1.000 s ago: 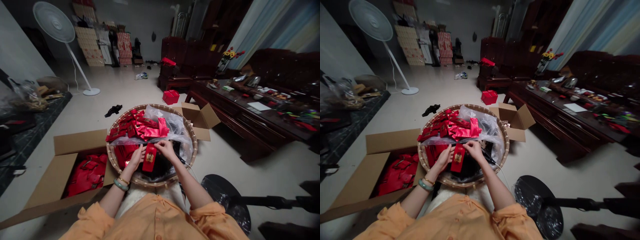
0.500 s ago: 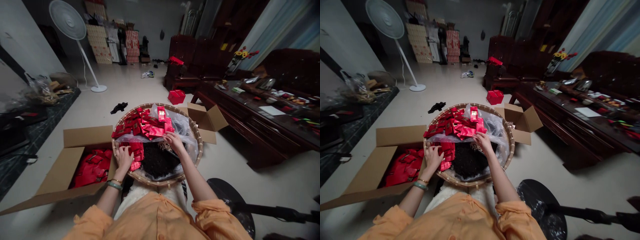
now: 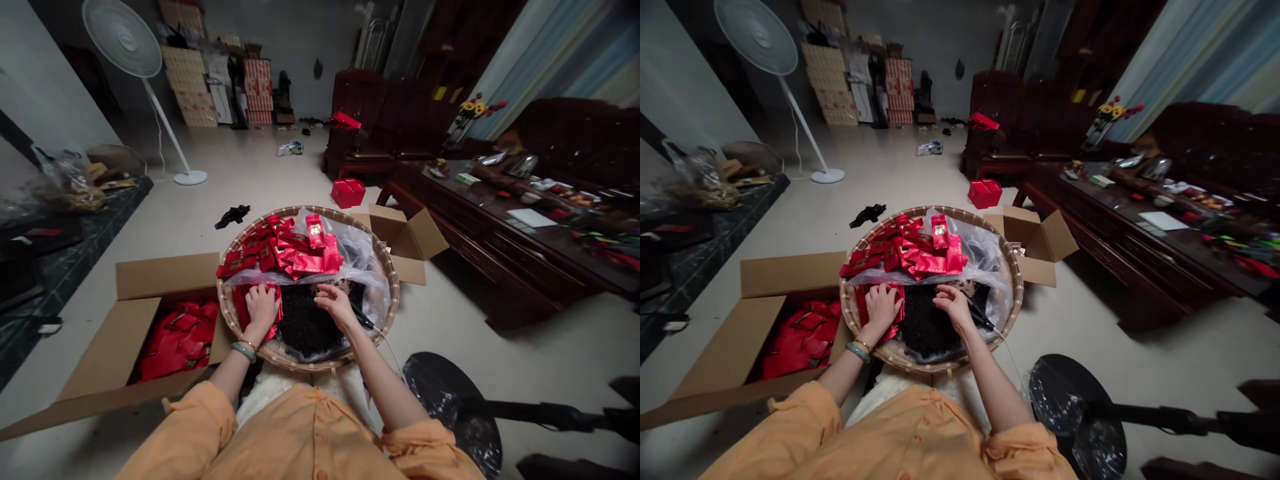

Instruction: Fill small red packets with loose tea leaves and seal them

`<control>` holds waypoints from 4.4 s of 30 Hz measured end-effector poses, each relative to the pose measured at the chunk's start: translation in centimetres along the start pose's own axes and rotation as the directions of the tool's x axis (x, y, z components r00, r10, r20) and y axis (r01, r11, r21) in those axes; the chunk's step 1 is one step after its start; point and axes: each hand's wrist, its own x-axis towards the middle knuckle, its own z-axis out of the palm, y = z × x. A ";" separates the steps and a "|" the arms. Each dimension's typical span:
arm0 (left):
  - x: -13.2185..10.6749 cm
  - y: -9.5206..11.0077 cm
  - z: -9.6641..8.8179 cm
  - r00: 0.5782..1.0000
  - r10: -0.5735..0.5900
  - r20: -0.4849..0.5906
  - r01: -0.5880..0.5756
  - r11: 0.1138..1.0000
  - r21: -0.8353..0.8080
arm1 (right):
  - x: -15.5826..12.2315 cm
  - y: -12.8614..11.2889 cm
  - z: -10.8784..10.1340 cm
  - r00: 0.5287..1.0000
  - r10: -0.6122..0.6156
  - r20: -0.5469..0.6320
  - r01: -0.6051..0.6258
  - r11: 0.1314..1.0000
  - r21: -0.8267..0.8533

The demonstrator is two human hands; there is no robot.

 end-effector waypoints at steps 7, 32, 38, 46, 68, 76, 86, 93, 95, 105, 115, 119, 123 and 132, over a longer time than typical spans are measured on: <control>0.1 -0.9 -0.7 0.994 0.055 -0.095 -0.061 0.997 -0.055 | -1.3 1.1 0.4 1.000 0.015 0.001 -0.015 0.998 -0.068; -0.2 0.5 -3.8 0.926 0.327 -0.188 -0.377 0.805 -0.457 | -3.6 0.1 3.1 0.806 -0.544 0.233 0.553 0.552 -0.624; -0.5 1.4 -6.1 0.964 0.226 -0.140 -0.248 0.575 -0.779 | -3.8 -2.7 3.9 0.733 -0.618 0.284 0.649 0.512 -0.562; -1.5 2.4 -5.5 0.993 0.099 0.069 0.014 0.469 -0.883 | -4.1 -3.6 3.0 0.723 -0.654 0.222 0.587 0.413 -0.697; -2.4 4.3 -5.6 0.992 -0.032 0.123 0.126 0.398 -0.909 | -3.7 -2.9 2.2 0.404 -0.867 0.293 0.629 0.031 -0.777; -2.4 4.2 -4.9 0.983 -0.041 0.177 0.180 0.367 -0.913 | -3.7 -4.1 1.8 0.437 -0.829 0.349 0.665 0.036 -0.746; -2.3 3.6 -5.6 0.994 0.061 0.096 0.041 0.588 -0.808 | -4.2 -4.6 2.3 0.584 -0.682 0.441 0.677 0.109 -0.728; -1.5 2.5 -5.7 0.912 0.116 0.393 0.368 0.190 -0.910 | -4.6 -5.0 1.5 0.731 -0.655 0.194 0.551 0.398 -0.734; -1.5 2.3 -6.0 0.857 0.179 0.483 0.483 0.050 -0.874 | -4.6 -4.9 1.3 0.772 -0.612 0.175 0.537 0.478 -0.695; -1.6 2.3 -7.6 0.830 0.309 0.465 0.455 0.109 -0.884 | -4.3 -5.6 0.5 0.873 -0.342 0.348 0.483 0.712 -0.510; -1.7 1.8 -7.1 0.707 0.427 0.564 0.645 -0.062 -0.761 | -5.3 -5.7 -0.1 0.830 -0.079 0.553 0.337 0.860 -0.384; -1.4 1.6 -6.9 0.729 0.362 0.581 0.636 -0.045 -0.770 | -5.4 -6.0 -0.6 0.842 -0.037 0.539 0.334 0.820 -0.465; -1.0 1.3 -7.0 0.751 0.261 0.607 0.634 -0.028 -0.772 | -5.6 -5.9 -0.8 0.857 -0.097 0.507 0.374 0.792 -0.482; -1.5 1.9 -6.1 0.749 0.269 0.605 0.634 -0.026 -0.773 | -5.9 -5.1 -0.1 0.859 -0.070 0.508 0.282 0.892 -0.354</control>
